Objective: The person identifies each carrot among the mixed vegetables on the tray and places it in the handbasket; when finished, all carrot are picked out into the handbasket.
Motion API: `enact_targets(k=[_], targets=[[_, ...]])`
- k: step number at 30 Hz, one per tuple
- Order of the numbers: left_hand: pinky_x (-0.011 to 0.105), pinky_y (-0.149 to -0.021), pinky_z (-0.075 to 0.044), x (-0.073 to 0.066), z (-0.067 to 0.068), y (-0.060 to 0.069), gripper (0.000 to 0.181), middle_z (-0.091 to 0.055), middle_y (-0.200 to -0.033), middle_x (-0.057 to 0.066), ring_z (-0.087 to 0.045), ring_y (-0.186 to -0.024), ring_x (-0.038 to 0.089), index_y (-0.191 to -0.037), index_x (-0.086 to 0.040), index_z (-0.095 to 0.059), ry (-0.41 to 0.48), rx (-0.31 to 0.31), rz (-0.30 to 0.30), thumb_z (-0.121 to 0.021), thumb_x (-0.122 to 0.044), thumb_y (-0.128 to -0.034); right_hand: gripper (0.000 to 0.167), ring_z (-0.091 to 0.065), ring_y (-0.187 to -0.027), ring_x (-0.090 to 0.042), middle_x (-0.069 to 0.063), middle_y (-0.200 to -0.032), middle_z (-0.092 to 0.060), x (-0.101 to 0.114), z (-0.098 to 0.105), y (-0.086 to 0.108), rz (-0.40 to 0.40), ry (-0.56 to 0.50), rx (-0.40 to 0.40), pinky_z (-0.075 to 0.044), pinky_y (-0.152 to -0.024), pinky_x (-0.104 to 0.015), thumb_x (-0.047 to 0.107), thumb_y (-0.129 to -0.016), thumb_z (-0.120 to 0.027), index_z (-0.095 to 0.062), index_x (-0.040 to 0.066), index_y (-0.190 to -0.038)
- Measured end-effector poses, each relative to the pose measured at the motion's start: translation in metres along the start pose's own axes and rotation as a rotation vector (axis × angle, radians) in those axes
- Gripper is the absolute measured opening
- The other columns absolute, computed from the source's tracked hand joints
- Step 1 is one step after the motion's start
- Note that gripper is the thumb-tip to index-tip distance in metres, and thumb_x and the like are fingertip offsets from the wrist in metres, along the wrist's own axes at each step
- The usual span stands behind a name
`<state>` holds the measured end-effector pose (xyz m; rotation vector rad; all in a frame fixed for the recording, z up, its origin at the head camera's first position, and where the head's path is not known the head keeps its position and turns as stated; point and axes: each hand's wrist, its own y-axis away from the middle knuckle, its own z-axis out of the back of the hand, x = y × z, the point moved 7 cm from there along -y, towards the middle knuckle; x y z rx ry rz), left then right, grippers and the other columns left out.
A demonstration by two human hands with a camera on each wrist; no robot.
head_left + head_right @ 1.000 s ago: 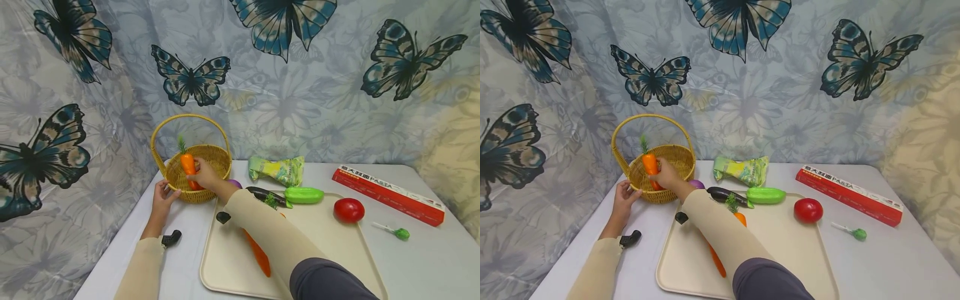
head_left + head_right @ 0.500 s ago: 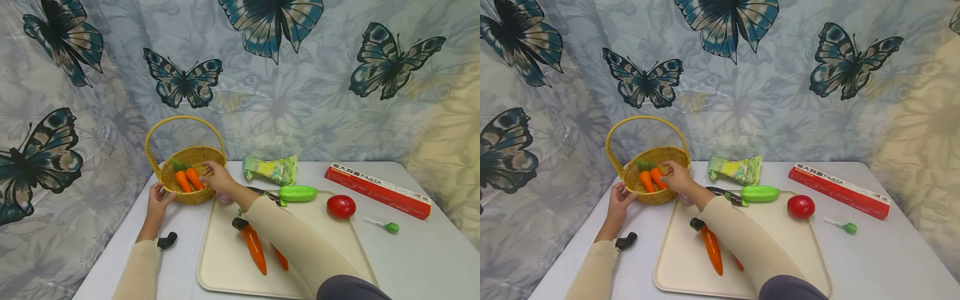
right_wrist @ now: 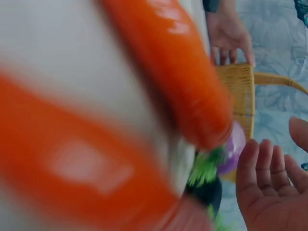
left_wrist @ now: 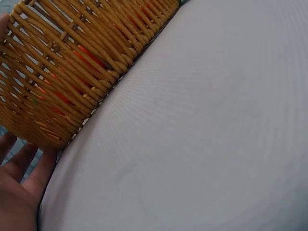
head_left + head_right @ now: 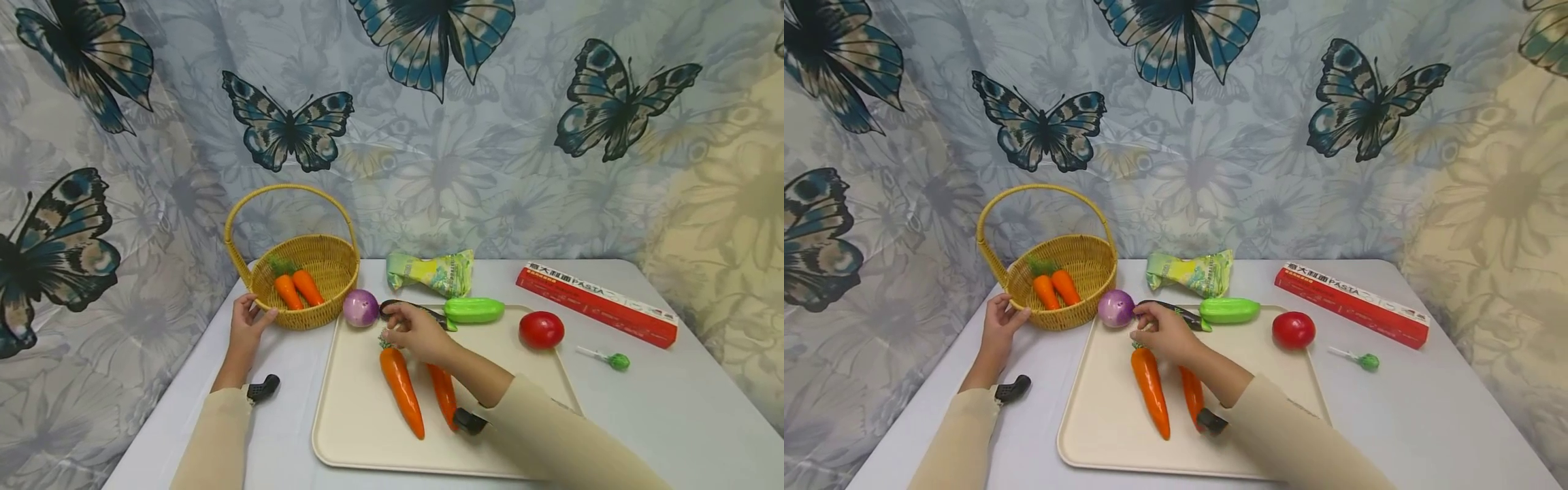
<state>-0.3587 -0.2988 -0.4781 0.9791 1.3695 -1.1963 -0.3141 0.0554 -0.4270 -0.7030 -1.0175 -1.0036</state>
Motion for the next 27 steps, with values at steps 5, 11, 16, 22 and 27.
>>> enact_targets(k=[5,11,16,22,27], targets=[[0.014,-0.087,-0.044,0.007,0.005,-0.004,0.065,-0.015,-0.160,0.010,-0.025,-0.142,0.029,-0.137,-0.004,-0.024,-0.024,-0.015,-0.013,-0.068,-0.017,-0.0928,0.042,-0.058,-0.086,-0.017,0.001,-0.097,-0.059,-0.009,0.018,0.036,-0.023,0.179,-0.056,-0.052,-0.069,-0.032,0.018,-0.089,-0.073,-0.058,0.011,-0.127],[0.014,-0.088,-0.043,0.007,0.011,-0.003,0.063,-0.014,-0.160,0.011,-0.024,-0.142,0.030,-0.137,-0.006,-0.025,-0.046,-0.014,-0.016,-0.069,-0.019,-0.0929,0.054,-0.056,-0.081,-0.018,-0.001,-0.093,-0.058,-0.018,0.032,0.063,-0.135,0.269,-0.134,-0.051,-0.063,-0.030,0.020,-0.082,-0.081,-0.057,0.010,-0.129],[0.017,-0.092,-0.042,0.004,0.013,-0.003,0.066,-0.013,-0.160,0.010,-0.024,-0.142,0.029,-0.138,-0.004,-0.023,-0.050,-0.017,-0.008,-0.069,-0.019,-0.0928,0.069,-0.055,-0.077,-0.020,-0.005,-0.091,-0.057,-0.029,0.031,0.070,-0.243,0.381,-0.145,-0.050,-0.065,-0.034,0.026,-0.074,-0.086,-0.051,0.005,-0.130],[0.020,-0.096,-0.042,0.006,0.011,-0.004,0.063,-0.014,-0.160,0.007,-0.025,-0.142,0.026,-0.137,-0.006,-0.024,-0.035,-0.022,0.027,-0.068,-0.016,-0.0929,0.087,-0.054,-0.078,-0.022,-0.006,-0.089,-0.056,-0.045,0.028,0.075,-0.360,0.556,-0.069,-0.052,-0.070,-0.038,0.029,-0.069,-0.088,-0.041,0.001,-0.137],[0.020,-0.094,-0.043,0.009,0.004,-0.003,0.062,-0.016,-0.160,0.009,-0.024,-0.142,0.028,-0.139,-0.003,-0.023,0.029,-0.016,0.021,-0.066,-0.009,-0.0938,0.089,-0.054,-0.072,-0.022,-0.007,-0.084,-0.057,-0.046,0.032,0.081,-0.377,0.587,-0.018,-0.052,-0.063,-0.036,0.026,-0.071,-0.085,-0.037,0.003,-0.142]])
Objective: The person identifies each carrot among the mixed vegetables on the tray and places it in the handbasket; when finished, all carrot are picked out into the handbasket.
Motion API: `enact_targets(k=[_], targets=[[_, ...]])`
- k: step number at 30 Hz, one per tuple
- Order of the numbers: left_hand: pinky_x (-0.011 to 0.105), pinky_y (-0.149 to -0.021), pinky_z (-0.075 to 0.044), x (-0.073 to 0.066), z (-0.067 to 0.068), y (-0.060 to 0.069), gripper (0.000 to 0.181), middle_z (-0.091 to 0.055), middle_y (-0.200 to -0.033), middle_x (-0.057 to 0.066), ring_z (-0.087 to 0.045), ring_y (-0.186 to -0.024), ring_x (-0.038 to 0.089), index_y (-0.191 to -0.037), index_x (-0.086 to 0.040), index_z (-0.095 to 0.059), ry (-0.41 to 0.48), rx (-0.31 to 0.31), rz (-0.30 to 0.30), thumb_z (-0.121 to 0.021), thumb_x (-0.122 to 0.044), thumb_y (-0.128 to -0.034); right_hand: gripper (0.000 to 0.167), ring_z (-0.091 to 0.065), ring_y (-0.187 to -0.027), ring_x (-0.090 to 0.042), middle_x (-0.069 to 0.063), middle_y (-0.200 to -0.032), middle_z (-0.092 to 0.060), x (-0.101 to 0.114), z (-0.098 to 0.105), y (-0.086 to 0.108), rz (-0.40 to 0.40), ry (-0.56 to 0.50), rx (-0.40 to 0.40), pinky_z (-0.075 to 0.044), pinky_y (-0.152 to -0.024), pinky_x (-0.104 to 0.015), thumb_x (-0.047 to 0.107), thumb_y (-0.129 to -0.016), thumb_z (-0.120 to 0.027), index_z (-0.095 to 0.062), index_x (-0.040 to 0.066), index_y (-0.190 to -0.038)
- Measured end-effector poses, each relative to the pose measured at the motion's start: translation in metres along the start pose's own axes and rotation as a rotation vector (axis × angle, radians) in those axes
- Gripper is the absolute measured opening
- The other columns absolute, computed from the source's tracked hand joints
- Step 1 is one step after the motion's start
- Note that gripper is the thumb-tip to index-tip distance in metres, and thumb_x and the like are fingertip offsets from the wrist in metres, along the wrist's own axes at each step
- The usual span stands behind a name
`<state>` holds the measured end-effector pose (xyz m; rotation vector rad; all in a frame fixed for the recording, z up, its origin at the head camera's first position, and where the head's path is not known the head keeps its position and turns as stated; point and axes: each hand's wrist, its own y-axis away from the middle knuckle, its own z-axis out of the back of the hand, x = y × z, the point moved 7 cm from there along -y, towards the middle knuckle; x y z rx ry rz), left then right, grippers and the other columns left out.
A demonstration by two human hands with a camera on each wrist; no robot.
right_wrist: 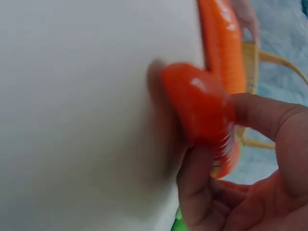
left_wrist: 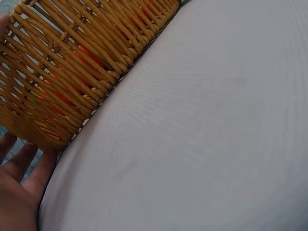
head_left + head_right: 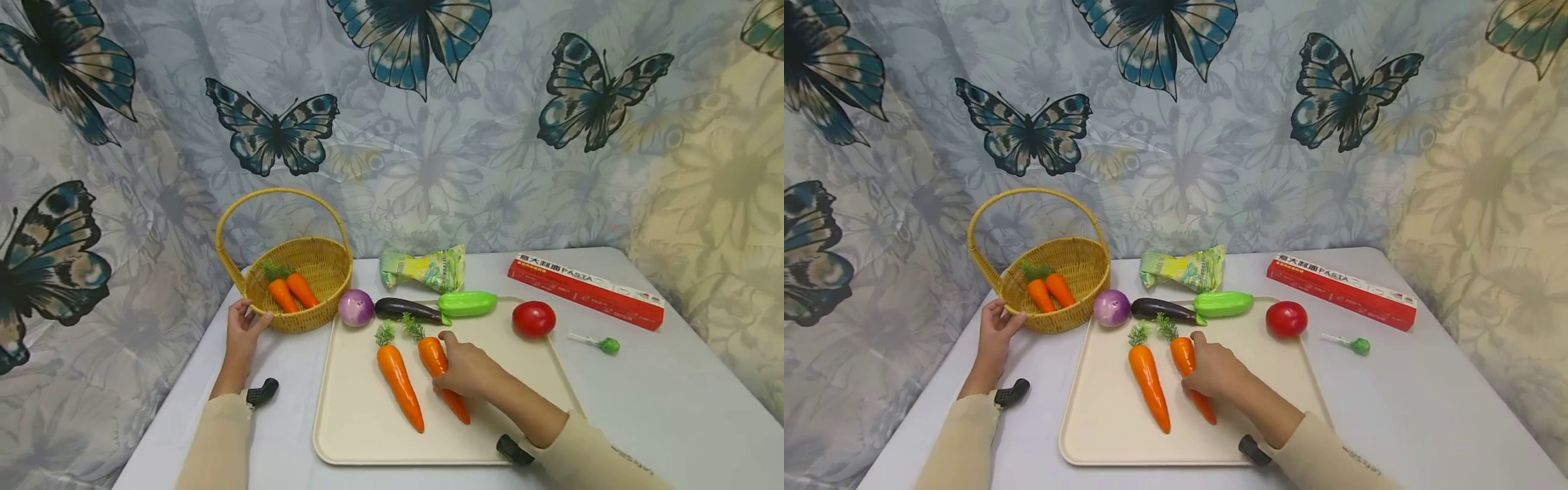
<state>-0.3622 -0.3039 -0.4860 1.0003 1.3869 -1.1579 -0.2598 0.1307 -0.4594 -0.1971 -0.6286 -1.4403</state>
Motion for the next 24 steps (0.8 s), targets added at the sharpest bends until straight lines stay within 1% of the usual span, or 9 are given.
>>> enact_targets(k=[3,5,8,10,13,17,18,21,24], targets=[[0.019,-0.094,-0.043,0.002,0.000,0.003,0.062,-0.017,-0.160,0.008,-0.025,-0.141,0.027,-0.139,-0.003,-0.023,0.008,-0.011,0.006,-0.065,-0.009,-0.0939,0.086,-0.054,-0.069,-0.020,-0.005,-0.083,-0.057,0.003,0.004,0.000,0.038,0.007,0.034,-0.050,-0.059,-0.033,0.023,-0.072,-0.083,-0.036,0.005,-0.141],[0.019,-0.095,-0.042,0.003,0.000,0.004,0.061,-0.018,-0.159,0.007,-0.026,-0.141,0.026,-0.138,-0.004,-0.024,0.004,-0.020,0.001,-0.066,-0.011,-0.0937,0.084,-0.055,-0.068,-0.019,-0.004,-0.085,-0.059,0.008,0.008,-0.002,0.077,-0.011,0.052,-0.050,-0.059,-0.032,0.020,-0.072,-0.082,-0.037,0.005,-0.141],[0.022,-0.097,-0.042,0.001,0.000,0.003,0.061,-0.018,-0.159,0.007,-0.027,-0.141,0.026,-0.137,-0.006,-0.026,-0.004,-0.017,-0.020,-0.068,-0.015,-0.0932,0.080,-0.056,-0.069,-0.016,-0.003,-0.091,-0.060,0.020,0.016,-0.010,0.135,-0.053,0.066,-0.049,-0.060,-0.031,0.018,-0.073,-0.082,-0.039,0.005,-0.139],[0.024,-0.098,-0.042,-0.001,0.001,0.002,0.061,-0.019,-0.159,0.007,-0.027,-0.141,0.026,-0.136,-0.007,-0.027,-0.016,-0.016,-0.034,-0.069,-0.017,-0.0928,0.078,-0.057,-0.068,-0.017,-0.003,-0.093,-0.060,0.031,0.021,-0.018,0.159,-0.089,0.080,-0.050,-0.059,-0.031,0.017,-0.074,-0.081,-0.040,0.004,-0.139],[0.026,-0.100,-0.041,-0.002,0.002,-0.001,0.060,-0.019,-0.159,0.006,-0.027,-0.141,0.025,-0.135,-0.008,-0.027,-0.023,-0.019,-0.035,-0.069,-0.017,-0.0928,0.074,-0.058,-0.072,-0.018,-0.005,-0.098,-0.058,0.048,0.026,-0.032,0.179,-0.199,0.128,-0.053,-0.059,-0.032,0.016,-0.076,-0.080,-0.042,0.005,-0.138],[0.025,-0.101,-0.041,-0.002,0.002,-0.003,0.060,-0.019,-0.159,0.005,-0.027,-0.141,0.024,-0.135,-0.007,-0.027,-0.007,-0.014,-0.013,-0.068,-0.014,-0.0928,0.069,-0.062,-0.078,-0.023,-0.012,-0.098,-0.058,0.073,0.028,-0.055,0.213,-0.413,0.211,-0.057,-0.060,-0.038,0.012,-0.080,-0.079,-0.041,0.003,-0.137],[0.025,-0.100,-0.041,-0.003,0.001,-0.002,0.060,-0.018,-0.159,0.006,-0.027,-0.141,0.025,-0.135,-0.006,-0.026,0.001,-0.009,-0.011,-0.068,-0.013,-0.0927,0.068,-0.063,-0.080,-0.023,-0.013,-0.098,-0.058,0.079,0.029,-0.061,0.220,-0.453,0.225,-0.057,-0.061,-0.039,0.011,-0.080,-0.078,-0.041,0.003,-0.137],[0.024,-0.098,-0.042,-0.008,-0.003,0.001,0.061,-0.018,-0.159,0.008,-0.026,-0.141,0.027,-0.136,-0.003,-0.025,0.016,0.003,-0.001,-0.067,-0.009,-0.0928,0.065,-0.065,-0.082,-0.025,-0.015,-0.098,-0.059,0.099,0.032,-0.079,0.242,-0.510,0.237,-0.057,-0.062,-0.039,0.011,-0.082,-0.077,-0.041,0.004,-0.136],[0.021,-0.095,-0.043,-0.010,-0.004,0.005,0.061,-0.019,-0.158,0.010,-0.027,-0.140,0.028,-0.136,-0.001,-0.024,0.017,0.004,-0.012,-0.067,-0.008,-0.0926,0.064,-0.065,-0.083,-0.025,-0.014,-0.101,-0.058,0.119,0.034,-0.096,0.244,-0.524,0.230,-0.057,-0.063,-0.038,0.012,-0.083,-0.077,-0.041,0.006,-0.136]])
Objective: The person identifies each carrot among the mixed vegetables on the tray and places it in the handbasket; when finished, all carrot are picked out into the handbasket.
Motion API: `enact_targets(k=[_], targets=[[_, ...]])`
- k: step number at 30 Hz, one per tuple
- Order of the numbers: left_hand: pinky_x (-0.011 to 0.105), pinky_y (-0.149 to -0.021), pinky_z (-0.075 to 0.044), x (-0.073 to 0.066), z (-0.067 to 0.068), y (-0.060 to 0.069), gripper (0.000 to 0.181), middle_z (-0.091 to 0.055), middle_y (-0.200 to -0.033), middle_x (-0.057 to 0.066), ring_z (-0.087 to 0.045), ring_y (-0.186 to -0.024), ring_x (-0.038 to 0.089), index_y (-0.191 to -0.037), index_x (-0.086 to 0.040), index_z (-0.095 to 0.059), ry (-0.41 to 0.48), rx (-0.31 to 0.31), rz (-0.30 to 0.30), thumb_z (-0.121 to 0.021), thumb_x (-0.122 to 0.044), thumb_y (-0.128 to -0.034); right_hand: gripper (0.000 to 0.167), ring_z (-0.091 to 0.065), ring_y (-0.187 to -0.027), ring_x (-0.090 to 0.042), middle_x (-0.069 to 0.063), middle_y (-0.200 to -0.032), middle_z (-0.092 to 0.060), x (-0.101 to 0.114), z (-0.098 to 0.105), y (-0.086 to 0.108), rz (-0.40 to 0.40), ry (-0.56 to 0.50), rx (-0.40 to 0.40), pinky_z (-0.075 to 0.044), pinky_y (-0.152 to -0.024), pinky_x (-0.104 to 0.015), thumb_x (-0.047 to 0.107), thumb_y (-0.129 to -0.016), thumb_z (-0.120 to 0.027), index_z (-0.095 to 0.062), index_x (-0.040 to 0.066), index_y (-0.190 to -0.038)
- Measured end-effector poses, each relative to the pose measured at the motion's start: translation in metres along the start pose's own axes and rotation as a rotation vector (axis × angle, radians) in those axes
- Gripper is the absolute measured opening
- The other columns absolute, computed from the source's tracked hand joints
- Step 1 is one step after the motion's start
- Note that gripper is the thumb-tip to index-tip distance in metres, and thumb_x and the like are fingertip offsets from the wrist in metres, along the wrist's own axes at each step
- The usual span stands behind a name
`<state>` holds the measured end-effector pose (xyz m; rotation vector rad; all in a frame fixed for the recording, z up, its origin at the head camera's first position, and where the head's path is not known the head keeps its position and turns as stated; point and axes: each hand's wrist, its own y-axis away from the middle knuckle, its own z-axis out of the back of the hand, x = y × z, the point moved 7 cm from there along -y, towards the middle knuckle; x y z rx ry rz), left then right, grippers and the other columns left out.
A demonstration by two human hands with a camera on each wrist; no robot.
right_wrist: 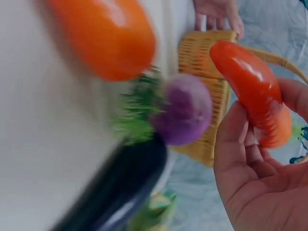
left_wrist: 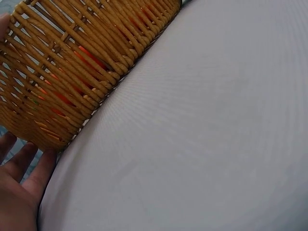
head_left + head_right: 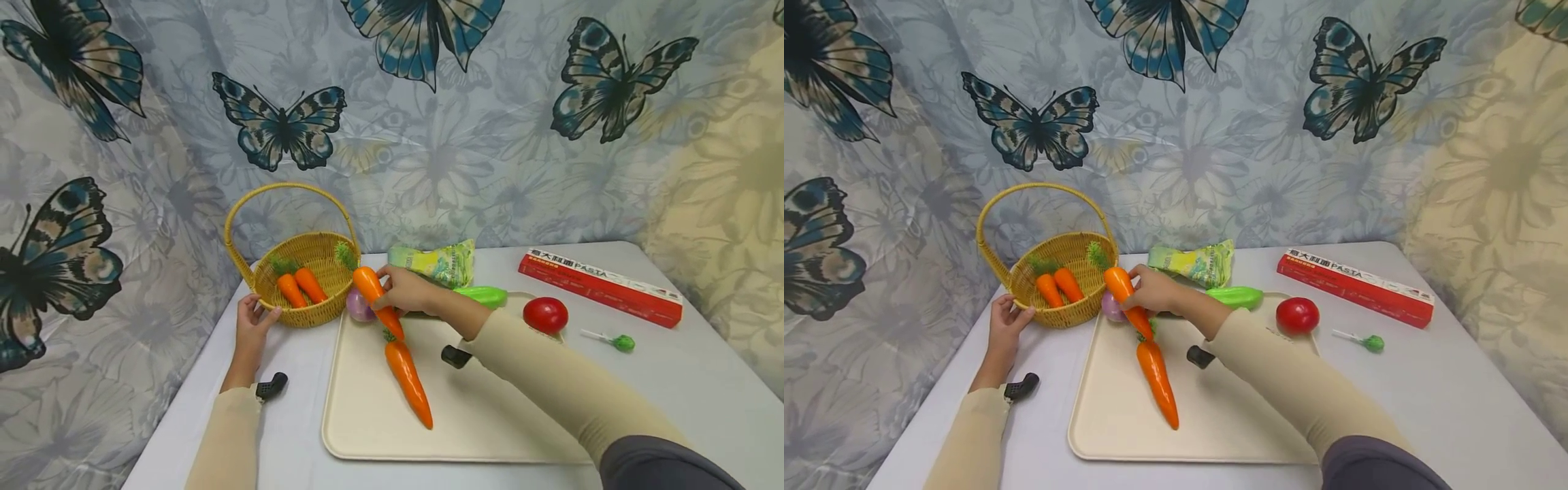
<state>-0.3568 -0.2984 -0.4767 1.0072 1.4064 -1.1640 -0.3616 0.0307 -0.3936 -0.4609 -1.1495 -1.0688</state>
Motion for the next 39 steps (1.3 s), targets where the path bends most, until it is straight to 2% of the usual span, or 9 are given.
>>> enact_targets(k=[7,14,18,22,25,28,32,39], targets=[[0.024,-0.098,-0.042,-0.014,-0.005,0.007,0.063,-0.017,-0.159,0.014,-0.026,-0.141,0.030,-0.138,0.002,-0.022,-0.031,0.006,-0.004,-0.066,-0.009,-0.0935,0.068,-0.063,-0.092,-0.028,-0.016,-0.110,-0.054,0.040,0.001,-0.055,0.050,-0.012,-0.008,-0.058,-0.067,-0.039,0.013,-0.085,-0.074,-0.036,0.007,-0.141],[0.021,-0.097,-0.041,-0.021,-0.003,0.002,0.063,-0.017,-0.158,0.015,-0.026,-0.141,0.032,-0.138,0.003,-0.023,-0.057,0.012,-0.035,-0.066,-0.010,-0.0932,0.071,-0.064,-0.098,-0.027,-0.015,-0.119,-0.055,0.066,-0.006,-0.095,0.091,-0.089,-0.001,-0.057,-0.074,-0.039,0.015,-0.088,-0.073,-0.032,0.007,-0.146],[0.020,-0.093,-0.042,-0.017,0.001,-0.004,0.064,-0.017,-0.159,0.013,-0.028,-0.140,0.030,-0.138,0.002,-0.023,-0.041,0.010,-0.037,-0.067,-0.009,-0.0927,0.074,-0.063,-0.101,-0.027,-0.015,-0.120,-0.054,0.070,-0.013,-0.109,0.106,-0.124,-0.018,-0.056,-0.079,-0.042,0.014,-0.089,-0.072,-0.028,0.006,-0.148],[0.025,-0.098,-0.039,-0.005,0.005,-0.010,0.062,-0.018,-0.159,0.008,-0.029,-0.140,0.027,-0.137,-0.002,-0.025,-0.038,0.001,-0.029,-0.068,-0.011,-0.0926,0.075,-0.062,-0.101,-0.026,-0.013,-0.119,-0.055,0.067,-0.013,-0.118,0.163,-0.157,-0.128,-0.055,-0.078,-0.040,0.016,-0.090,-0.073,-0.028,0.009,-0.150],[0.032,-0.104,-0.036,0.003,0.005,-0.011,0.061,-0.019,-0.159,0.006,-0.030,-0.139,0.025,-0.135,-0.005,-0.026,-0.049,-0.009,-0.032,-0.068,-0.012,-0.0925,0.075,-0.062,-0.102,-0.024,-0.011,-0.121,-0.055,0.058,-0.014,-0.122,0.199,-0.119,-0.214,-0.055,-0.078,-0.035,0.019,-0.090,-0.073,-0.030,0.012,-0.151],[0.037,-0.106,-0.035,0.008,0.005,-0.010,0.060,-0.019,-0.159,0.006,-0.030,-0.139,0.024,-0.135,-0.005,-0.027,-0.051,-0.011,-0.034,-0.068,-0.013,-0.0925,0.076,-0.062,-0.103,-0.022,-0.010,-0.124,-0.057,0.045,-0.021,-0.124,0.189,-0.017,-0.246,-0.054,-0.079,-0.032,0.024,-0.090,-0.072,-0.029,0.013,-0.152],[0.034,-0.104,-0.037,0.011,0.003,-0.008,0.061,-0.019,-0.159,0.006,-0.030,-0.139,0.024,-0.136,-0.005,-0.027,-0.056,-0.012,-0.029,-0.069,-0.013,-0.0924,0.077,-0.062,-0.104,-0.021,-0.010,-0.127,-0.059,0.033,-0.029,-0.125,0.177,0.101,-0.255,-0.054,-0.081,-0.031,0.029,-0.089,-0.073,-0.030,0.012,-0.151],[0.033,-0.103,-0.039,0.010,0.003,-0.009,0.062,-0.016,-0.159,0.009,-0.028,-0.140,0.029,-0.137,-0.003,-0.025,-0.069,-0.013,-0.058,-0.068,-0.013,-0.0931,0.078,-0.063,-0.097,-0.021,-0.009,-0.116,-0.064,0.036,-0.033,-0.128,0.185,0.230,-0.311,-0.053,-0.082,-0.032,0.032,-0.087,-0.075,-0.033,0.009,-0.148]])
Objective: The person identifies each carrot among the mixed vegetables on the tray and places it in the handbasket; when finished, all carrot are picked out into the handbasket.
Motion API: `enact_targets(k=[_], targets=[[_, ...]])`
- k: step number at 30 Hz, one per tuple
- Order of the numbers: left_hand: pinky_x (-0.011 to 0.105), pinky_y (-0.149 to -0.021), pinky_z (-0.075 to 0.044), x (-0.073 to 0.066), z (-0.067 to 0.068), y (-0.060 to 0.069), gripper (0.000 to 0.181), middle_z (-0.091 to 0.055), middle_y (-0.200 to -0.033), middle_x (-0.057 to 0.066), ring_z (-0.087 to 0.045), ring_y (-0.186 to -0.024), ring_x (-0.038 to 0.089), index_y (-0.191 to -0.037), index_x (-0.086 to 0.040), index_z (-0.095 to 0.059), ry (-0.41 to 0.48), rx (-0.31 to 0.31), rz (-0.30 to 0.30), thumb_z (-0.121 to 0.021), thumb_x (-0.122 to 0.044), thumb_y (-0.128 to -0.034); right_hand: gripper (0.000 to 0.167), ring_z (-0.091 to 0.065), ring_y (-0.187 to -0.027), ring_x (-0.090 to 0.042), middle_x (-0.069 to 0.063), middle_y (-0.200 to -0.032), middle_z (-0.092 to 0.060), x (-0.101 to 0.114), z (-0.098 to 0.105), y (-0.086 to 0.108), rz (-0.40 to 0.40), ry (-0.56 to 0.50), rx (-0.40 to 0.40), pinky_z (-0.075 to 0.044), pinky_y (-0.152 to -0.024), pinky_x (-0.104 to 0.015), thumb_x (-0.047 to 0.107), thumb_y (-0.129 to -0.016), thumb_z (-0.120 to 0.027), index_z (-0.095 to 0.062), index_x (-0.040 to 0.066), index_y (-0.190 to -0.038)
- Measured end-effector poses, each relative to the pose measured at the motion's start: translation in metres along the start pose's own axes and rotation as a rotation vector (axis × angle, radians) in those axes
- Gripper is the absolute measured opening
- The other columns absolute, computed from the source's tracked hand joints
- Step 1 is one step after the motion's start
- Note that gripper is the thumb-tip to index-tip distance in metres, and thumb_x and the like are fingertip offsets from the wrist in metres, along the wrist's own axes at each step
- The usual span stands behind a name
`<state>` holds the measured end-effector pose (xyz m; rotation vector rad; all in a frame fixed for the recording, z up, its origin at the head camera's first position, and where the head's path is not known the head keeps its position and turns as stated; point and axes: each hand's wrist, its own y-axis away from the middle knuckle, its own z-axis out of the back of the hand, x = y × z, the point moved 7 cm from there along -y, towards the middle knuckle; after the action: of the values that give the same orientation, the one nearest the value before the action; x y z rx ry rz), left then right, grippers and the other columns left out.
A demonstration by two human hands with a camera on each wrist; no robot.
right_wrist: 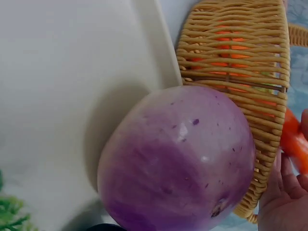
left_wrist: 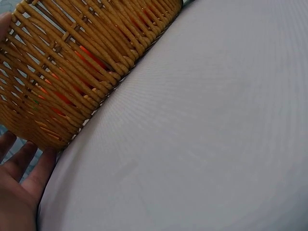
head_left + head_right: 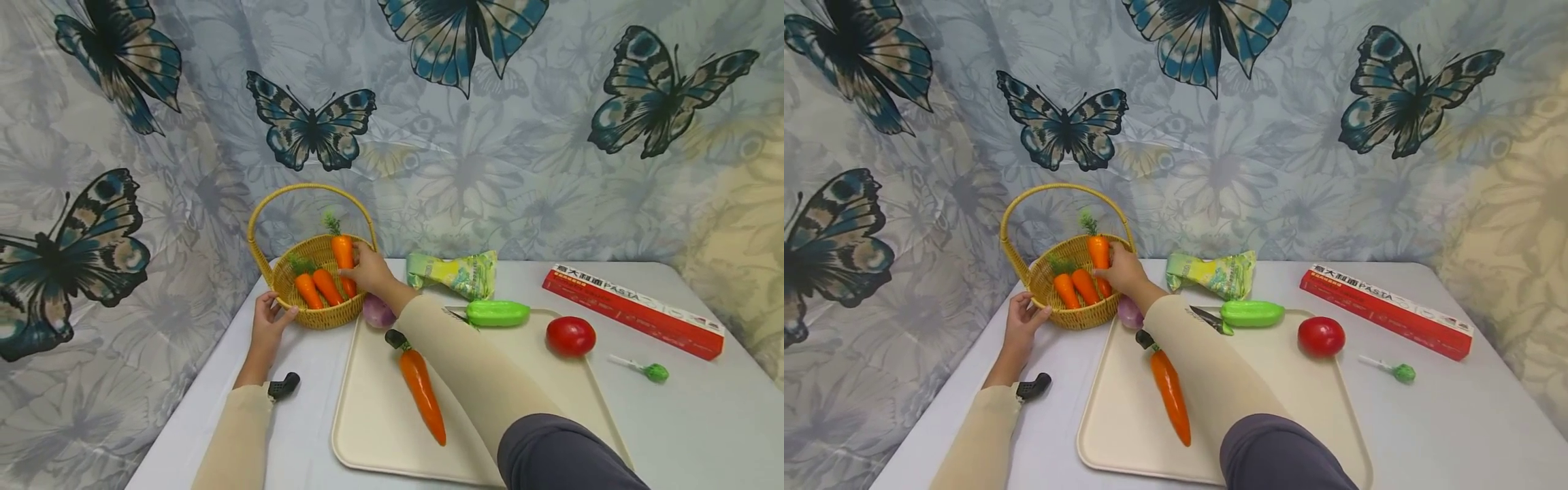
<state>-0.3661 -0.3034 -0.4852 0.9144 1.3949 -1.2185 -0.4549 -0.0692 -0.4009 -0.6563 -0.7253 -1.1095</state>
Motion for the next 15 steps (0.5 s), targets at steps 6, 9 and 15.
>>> enact_targets(k=[6,9,15], targets=[[0.026,-0.099,-0.040,0.002,-0.005,0.001,0.061,-0.019,-0.159,0.007,-0.029,-0.139,0.025,-0.136,-0.004,-0.026,0.025,0.000,0.019,-0.068,-0.014,-0.0928,0.069,-0.061,-0.090,-0.019,-0.007,-0.112,-0.062,0.003,0.007,0.019,0.041,-0.023,0.007,-0.052,-0.076,-0.031,0.026,-0.090,-0.072,-0.036,0.009,-0.146],[0.020,-0.092,-0.043,-0.001,-0.005,0.007,0.062,-0.017,-0.159,0.008,-0.028,-0.140,0.027,-0.136,-0.002,-0.024,0.031,0.005,0.053,-0.067,-0.012,-0.0930,0.067,-0.061,-0.087,-0.018,-0.005,-0.111,-0.063,0.004,0.013,0.042,0.065,-0.098,0.023,-0.052,-0.073,-0.029,0.025,-0.090,-0.072,-0.038,0.011,-0.146],[0.016,-0.089,-0.043,-0.024,-0.007,0.014,0.064,-0.015,-0.159,0.015,-0.025,-0.141,0.035,-0.138,0.004,-0.023,0.024,0.026,0.023,-0.066,-0.009,-0.0930,0.055,-0.060,-0.088,-0.014,-0.004,-0.107,-0.064,-0.004,0.040,0.097,0.105,-0.148,0.006,-0.053,-0.072,-0.028,0.020,-0.089,-0.073,-0.049,0.011,-0.138]])
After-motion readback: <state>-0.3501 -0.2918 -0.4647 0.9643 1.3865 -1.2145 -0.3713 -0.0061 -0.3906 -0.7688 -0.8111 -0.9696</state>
